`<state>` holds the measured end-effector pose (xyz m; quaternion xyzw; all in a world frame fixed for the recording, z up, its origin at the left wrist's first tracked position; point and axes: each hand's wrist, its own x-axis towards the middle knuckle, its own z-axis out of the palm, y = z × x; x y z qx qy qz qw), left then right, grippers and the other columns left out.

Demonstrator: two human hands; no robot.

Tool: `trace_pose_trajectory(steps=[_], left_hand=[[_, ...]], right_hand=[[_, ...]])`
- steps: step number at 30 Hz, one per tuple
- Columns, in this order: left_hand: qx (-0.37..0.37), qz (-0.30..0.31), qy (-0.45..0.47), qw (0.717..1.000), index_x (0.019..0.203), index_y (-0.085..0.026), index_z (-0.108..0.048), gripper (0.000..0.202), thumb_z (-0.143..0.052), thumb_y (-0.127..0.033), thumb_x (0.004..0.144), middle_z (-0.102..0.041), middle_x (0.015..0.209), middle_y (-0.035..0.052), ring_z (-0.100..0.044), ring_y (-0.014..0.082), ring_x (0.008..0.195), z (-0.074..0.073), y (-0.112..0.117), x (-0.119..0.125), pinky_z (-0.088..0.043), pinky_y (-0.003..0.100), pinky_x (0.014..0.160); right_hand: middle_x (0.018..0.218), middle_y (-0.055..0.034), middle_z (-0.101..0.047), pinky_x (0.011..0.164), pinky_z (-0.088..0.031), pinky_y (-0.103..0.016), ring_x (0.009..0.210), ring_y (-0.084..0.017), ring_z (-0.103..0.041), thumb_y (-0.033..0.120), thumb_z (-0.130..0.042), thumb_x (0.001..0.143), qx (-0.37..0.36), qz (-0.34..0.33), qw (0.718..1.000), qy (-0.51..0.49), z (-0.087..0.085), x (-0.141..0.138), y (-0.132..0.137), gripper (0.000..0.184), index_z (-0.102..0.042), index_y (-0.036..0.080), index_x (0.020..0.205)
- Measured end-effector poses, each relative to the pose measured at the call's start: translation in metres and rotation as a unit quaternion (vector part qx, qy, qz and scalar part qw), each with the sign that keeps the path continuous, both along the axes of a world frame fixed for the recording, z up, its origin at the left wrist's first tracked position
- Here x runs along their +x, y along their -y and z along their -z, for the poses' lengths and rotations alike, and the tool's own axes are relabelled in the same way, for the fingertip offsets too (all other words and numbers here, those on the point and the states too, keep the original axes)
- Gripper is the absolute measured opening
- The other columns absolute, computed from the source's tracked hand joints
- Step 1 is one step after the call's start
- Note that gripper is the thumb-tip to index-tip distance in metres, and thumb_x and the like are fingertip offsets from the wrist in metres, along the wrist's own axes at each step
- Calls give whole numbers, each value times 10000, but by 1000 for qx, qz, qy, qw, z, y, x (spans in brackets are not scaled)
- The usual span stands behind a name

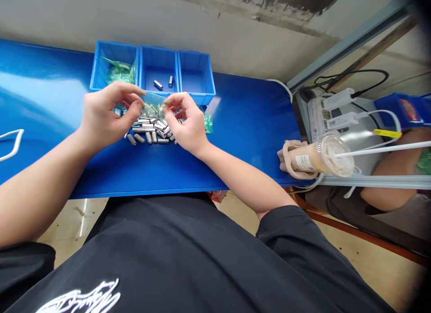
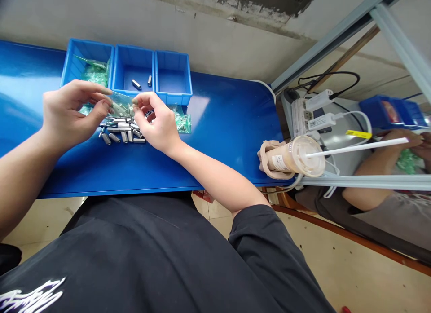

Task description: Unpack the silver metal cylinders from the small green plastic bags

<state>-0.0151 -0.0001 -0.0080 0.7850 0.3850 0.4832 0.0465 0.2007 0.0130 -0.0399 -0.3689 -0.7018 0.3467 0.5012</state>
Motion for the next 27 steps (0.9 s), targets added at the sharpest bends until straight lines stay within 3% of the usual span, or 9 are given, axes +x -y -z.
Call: trace_pose_trajectory(steps=[10,27], left_hand=[[9,-9,-17,1000,1192,-185,-779,247,-673,-292,996,-812,929,1,-750,58,775,0,-1,-2,-630,132,764],[0,-22,-39,999,1192,-212,-775,256,-639,-336,1014,-802,924,-24,-742,57,774,-1,0,-4,-638,156,762]], right_hand=[[1003,2,-660,694,-531,-164,861,-44,-618,227,-543,1018,12,-15,1000,-9,0,0,0,66,-549,196,1076],[1084,-28,-672,776,-576,-205,915,-69,-625,271,-490,1052,2,-32,998,49,1,0,0,112,-537,195,1121]])
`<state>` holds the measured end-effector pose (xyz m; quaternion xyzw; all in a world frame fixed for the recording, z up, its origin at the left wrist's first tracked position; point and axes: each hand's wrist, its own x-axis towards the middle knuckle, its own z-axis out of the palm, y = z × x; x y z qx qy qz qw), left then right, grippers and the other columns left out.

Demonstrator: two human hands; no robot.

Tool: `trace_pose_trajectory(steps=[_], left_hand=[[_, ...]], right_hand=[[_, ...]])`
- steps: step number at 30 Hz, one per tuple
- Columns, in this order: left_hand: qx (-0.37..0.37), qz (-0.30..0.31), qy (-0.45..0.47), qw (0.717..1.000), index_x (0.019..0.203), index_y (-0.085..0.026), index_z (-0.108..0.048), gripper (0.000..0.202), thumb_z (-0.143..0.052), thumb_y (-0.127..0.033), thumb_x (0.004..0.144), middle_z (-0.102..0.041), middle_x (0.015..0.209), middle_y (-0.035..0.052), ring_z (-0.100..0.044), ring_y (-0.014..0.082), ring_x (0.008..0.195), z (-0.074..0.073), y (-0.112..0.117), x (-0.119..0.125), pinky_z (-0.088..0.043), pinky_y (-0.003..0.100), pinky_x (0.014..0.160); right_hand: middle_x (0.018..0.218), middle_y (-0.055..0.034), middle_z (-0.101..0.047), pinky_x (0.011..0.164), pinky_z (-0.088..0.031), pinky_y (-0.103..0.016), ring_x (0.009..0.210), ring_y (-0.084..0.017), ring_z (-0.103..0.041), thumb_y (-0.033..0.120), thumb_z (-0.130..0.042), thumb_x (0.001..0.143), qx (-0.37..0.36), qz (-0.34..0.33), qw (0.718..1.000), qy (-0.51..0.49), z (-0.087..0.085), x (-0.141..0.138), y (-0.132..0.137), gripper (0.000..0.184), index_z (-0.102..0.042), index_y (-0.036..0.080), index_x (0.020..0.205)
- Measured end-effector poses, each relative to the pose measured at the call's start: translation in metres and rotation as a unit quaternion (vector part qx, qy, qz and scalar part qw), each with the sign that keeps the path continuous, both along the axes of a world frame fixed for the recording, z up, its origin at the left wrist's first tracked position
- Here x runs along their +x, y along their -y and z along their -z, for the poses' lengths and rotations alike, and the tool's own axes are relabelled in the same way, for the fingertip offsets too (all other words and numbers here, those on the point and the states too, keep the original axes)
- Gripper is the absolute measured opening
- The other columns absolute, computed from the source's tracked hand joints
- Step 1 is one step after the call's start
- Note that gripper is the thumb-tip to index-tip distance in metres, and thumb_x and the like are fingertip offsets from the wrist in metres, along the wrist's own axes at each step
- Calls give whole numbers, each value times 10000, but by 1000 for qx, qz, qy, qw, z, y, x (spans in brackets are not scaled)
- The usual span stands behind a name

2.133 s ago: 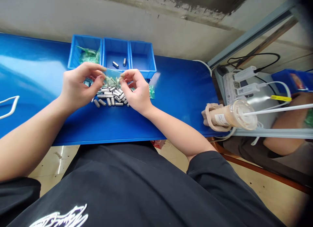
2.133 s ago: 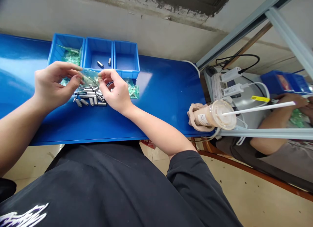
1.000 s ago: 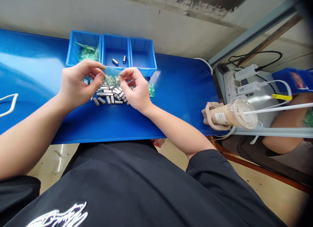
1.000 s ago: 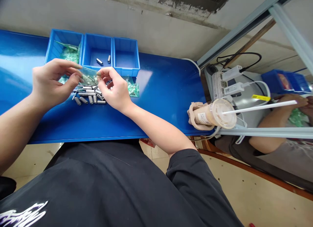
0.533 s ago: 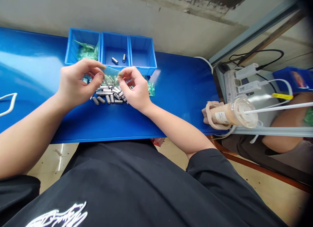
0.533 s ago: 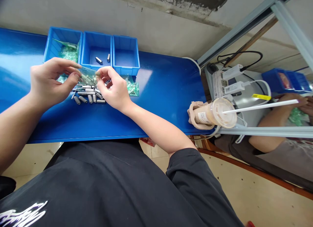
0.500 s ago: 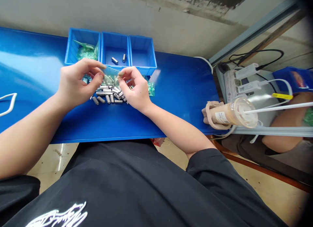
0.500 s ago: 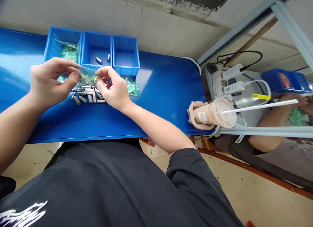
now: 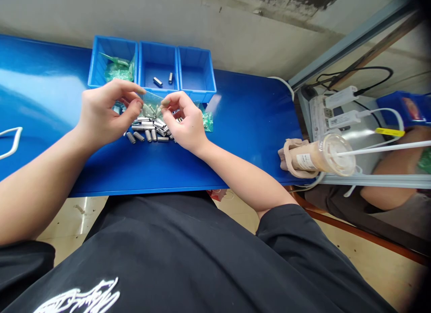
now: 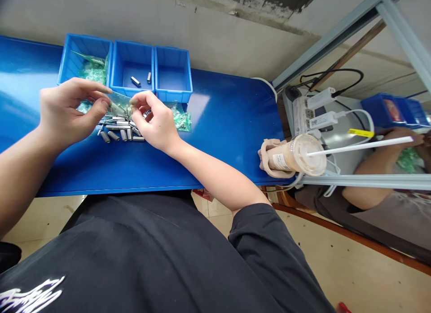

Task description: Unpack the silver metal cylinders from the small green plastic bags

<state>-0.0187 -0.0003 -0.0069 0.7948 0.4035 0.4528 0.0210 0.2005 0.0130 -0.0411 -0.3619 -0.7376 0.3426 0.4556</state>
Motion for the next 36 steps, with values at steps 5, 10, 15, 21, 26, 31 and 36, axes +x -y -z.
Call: trace_pose_trajectory(steps=[5,10,15,21,26,31,36], left_hand=[[-9,-7,11,1000,1167,-200,-789,267,-638,-352,1006,-805,908,-13,-732,54,750,-2,2,3,-618,143,737],[-14,-10,11,1000,1149,-211,-791,283,-632,-385,992,-806,896,-15,-727,68,732,-2,1,3,-611,167,706],[-11,-6,16,1000,1150,-205,-793,248,-654,-333,989,-807,910,-9,-731,67,753,-2,2,3,-605,156,717],[-5,-7,16,1000,1151,-190,-797,243,-659,-316,996,-807,918,-3,-730,60,763,-1,2,3,-594,142,732],[-1,-1,3,1000,1164,-208,-794,256,-650,-344,1002,-807,923,-12,-736,68,761,0,0,1,-606,157,728],[-9,-9,13,1000,1147,-201,-795,255,-649,-350,1000,-806,912,-9,-735,65,764,-1,2,2,-615,149,751],[-16,-9,7,1000,1157,-214,-787,270,-638,-374,999,-803,914,-14,-740,75,766,0,1,1,-629,168,749]], right_hand=[[1066,-22,-660,783,-588,-208,929,-74,-628,264,-500,1053,-6,6,1000,1,-3,0,2,86,-527,205,1109],[1058,-17,-669,786,-611,-207,931,-74,-635,247,-523,1045,-22,11,1000,-1,-7,0,4,68,-537,205,1096],[1043,-16,-674,759,-600,-199,915,-72,-624,239,-548,1025,-26,13,1000,-12,-9,0,5,62,-552,202,1074],[1029,-14,-675,732,-574,-188,899,-68,-619,246,-555,1010,-18,13,999,-24,-7,0,4,73,-561,198,1065],[1033,-10,-673,737,-572,-175,891,-57,-621,237,-535,1018,-16,14,1000,-11,-7,0,4,63,-549,199,1066],[1012,-10,-668,727,-575,-181,885,-64,-609,234,-546,1008,-19,17,999,-20,-8,0,5,58,-558,201,1054],[1034,-12,-664,747,-585,-187,898,-64,-605,251,-532,1014,-21,17,1000,-9,-8,0,5,75,-552,202,1067]])
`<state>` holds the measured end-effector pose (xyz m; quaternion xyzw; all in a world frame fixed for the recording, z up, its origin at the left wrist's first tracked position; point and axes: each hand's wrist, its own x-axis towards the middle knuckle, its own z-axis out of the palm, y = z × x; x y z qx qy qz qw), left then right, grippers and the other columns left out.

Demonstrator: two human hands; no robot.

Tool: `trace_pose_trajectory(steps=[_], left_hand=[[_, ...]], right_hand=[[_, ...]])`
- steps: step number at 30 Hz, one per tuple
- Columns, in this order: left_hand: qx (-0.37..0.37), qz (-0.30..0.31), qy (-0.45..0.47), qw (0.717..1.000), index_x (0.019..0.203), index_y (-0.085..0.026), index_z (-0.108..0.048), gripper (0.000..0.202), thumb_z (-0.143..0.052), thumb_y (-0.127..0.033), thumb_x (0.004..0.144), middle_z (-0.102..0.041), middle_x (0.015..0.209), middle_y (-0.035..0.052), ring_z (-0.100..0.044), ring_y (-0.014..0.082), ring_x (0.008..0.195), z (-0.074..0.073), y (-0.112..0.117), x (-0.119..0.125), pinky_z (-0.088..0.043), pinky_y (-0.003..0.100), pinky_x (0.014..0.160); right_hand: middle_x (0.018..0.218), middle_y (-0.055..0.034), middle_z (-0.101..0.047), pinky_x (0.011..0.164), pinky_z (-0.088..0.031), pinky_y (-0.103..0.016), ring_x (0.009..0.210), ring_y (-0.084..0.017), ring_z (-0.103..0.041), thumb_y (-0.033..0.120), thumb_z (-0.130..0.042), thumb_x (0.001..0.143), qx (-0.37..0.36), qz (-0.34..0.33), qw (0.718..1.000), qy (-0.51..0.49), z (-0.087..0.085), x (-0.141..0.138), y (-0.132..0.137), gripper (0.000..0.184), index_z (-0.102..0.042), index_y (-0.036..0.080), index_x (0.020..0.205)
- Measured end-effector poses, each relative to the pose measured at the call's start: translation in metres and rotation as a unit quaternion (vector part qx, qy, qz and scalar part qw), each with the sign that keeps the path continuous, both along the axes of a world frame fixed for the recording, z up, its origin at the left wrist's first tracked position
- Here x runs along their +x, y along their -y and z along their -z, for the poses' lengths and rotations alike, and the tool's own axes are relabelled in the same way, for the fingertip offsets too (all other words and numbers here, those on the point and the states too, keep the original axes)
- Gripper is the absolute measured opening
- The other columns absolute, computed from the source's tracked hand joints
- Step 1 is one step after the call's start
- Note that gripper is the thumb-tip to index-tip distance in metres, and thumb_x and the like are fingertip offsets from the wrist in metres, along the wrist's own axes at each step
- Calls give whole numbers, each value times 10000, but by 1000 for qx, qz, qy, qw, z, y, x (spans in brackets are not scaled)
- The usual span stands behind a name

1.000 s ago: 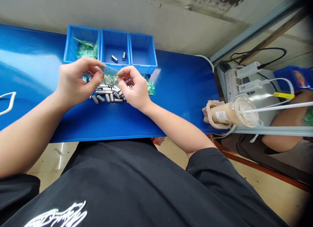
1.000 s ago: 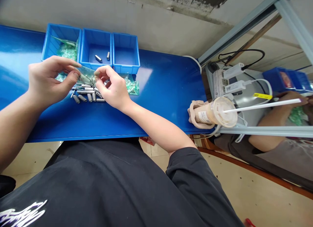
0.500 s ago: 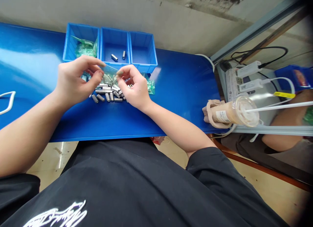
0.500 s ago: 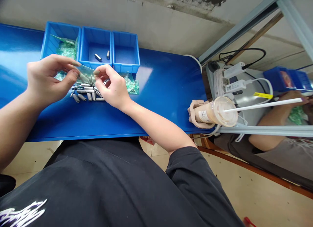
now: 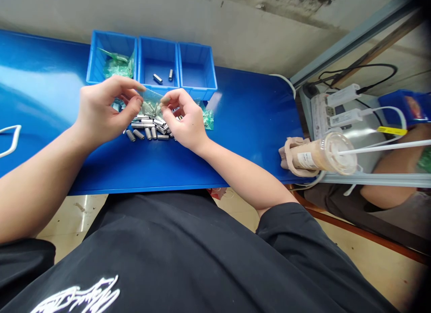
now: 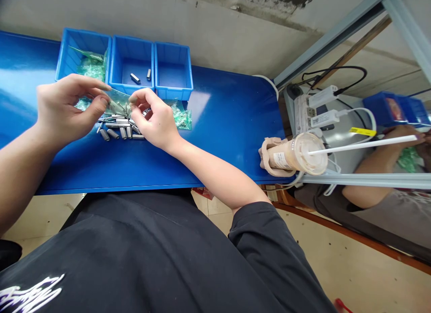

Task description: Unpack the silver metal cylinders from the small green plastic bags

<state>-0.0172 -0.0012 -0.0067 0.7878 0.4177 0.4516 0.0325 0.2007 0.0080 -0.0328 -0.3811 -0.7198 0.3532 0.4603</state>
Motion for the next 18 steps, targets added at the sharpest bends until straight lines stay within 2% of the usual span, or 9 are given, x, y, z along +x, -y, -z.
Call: trace_pose_trajectory(steps=[10,18], left_hand=[[7,9,1,1000,1154,-194,-792,251,-653,-337,1001,-806,916,3,-747,78,775,-1,0,-1,-625,159,749],[-22,-15,-2,1000,1131,-214,-790,308,-627,-424,974,-804,900,-19,-738,81,753,-2,0,1,-629,178,732]], right_hand=[[1054,-13,-668,759,-592,-189,908,-64,-618,232,-526,1027,5,-6,1000,7,0,0,-1,61,-543,200,1075],[1077,-15,-687,827,-635,-220,942,-76,-641,242,-539,1024,-5,-6,1000,3,1,0,-1,88,-573,197,1090]])
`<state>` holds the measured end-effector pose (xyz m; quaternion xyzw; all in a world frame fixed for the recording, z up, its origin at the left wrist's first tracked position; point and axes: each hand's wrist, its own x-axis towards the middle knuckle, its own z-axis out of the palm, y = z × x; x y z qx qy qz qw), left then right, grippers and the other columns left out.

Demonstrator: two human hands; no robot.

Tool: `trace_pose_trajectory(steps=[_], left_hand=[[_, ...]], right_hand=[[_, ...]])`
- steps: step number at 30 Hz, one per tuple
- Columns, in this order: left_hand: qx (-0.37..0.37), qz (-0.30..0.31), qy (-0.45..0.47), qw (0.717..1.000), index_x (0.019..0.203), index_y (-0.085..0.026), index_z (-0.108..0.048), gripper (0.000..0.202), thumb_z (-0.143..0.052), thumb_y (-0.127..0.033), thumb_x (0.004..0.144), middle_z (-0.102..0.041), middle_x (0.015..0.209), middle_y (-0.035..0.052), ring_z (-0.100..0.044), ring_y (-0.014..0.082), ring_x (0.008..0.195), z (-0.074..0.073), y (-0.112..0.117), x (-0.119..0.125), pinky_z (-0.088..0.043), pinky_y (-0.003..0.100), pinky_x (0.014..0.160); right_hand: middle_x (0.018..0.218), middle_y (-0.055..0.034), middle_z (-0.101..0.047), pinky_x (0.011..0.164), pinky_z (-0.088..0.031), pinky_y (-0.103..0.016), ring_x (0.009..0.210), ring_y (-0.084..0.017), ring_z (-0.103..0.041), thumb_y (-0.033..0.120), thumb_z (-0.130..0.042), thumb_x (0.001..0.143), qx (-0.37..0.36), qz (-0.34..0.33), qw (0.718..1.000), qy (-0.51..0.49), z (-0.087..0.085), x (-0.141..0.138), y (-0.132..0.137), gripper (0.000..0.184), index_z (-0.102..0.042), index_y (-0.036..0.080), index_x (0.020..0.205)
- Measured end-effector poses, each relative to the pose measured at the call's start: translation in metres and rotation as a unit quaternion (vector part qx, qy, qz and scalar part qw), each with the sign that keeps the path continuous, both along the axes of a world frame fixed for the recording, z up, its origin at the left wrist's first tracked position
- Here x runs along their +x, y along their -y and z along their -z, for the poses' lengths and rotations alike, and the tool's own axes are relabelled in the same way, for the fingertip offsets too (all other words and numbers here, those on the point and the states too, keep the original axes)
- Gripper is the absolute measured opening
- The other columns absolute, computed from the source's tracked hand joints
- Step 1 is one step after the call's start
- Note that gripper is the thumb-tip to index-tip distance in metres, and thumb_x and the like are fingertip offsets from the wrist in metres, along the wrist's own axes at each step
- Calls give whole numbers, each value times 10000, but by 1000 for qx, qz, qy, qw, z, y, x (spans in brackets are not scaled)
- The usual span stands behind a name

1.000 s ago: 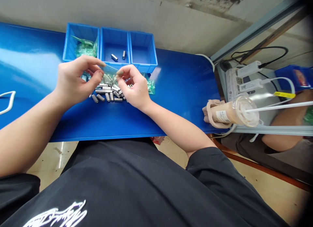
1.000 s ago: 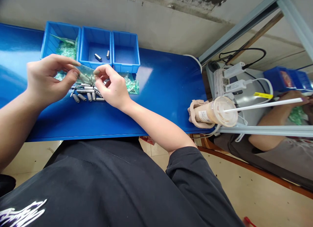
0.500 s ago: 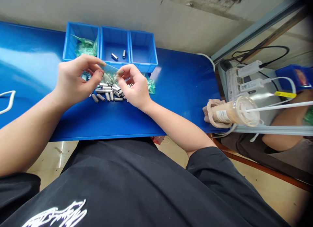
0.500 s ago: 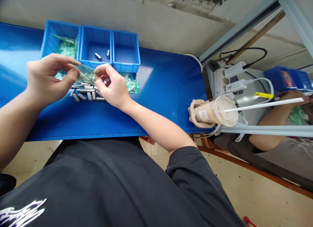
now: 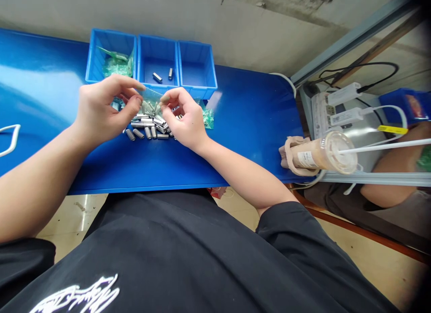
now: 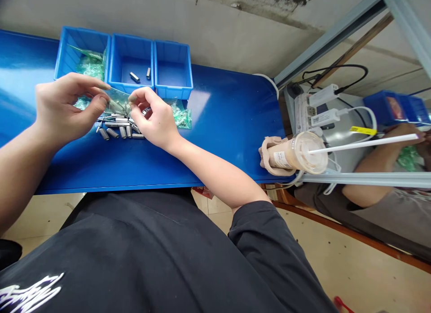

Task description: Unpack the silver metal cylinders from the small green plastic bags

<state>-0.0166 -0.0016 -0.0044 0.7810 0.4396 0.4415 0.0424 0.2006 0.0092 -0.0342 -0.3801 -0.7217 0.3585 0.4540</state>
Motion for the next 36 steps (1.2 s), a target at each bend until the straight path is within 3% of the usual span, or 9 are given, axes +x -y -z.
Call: trace_pose_trajectory(steps=[26,36], left_hand=[[54,34,-10,998,1183,-172,-786,247,-659,-293,1010,-808,926,-2,-749,59,786,3,-2,-3,-623,129,785],[58,34,-16,998,1175,-176,-784,236,-665,-280,999,-804,920,-9,-747,62,773,3,-2,-3,-629,140,783]], right_hand=[[1080,-17,-643,826,-623,-204,934,-61,-620,241,-478,1053,18,-1,999,30,1,0,0,76,-505,187,1100],[1108,-19,-645,981,-669,-278,1007,-78,-654,255,-459,1064,11,-9,999,39,1,0,0,124,-529,177,1130]])
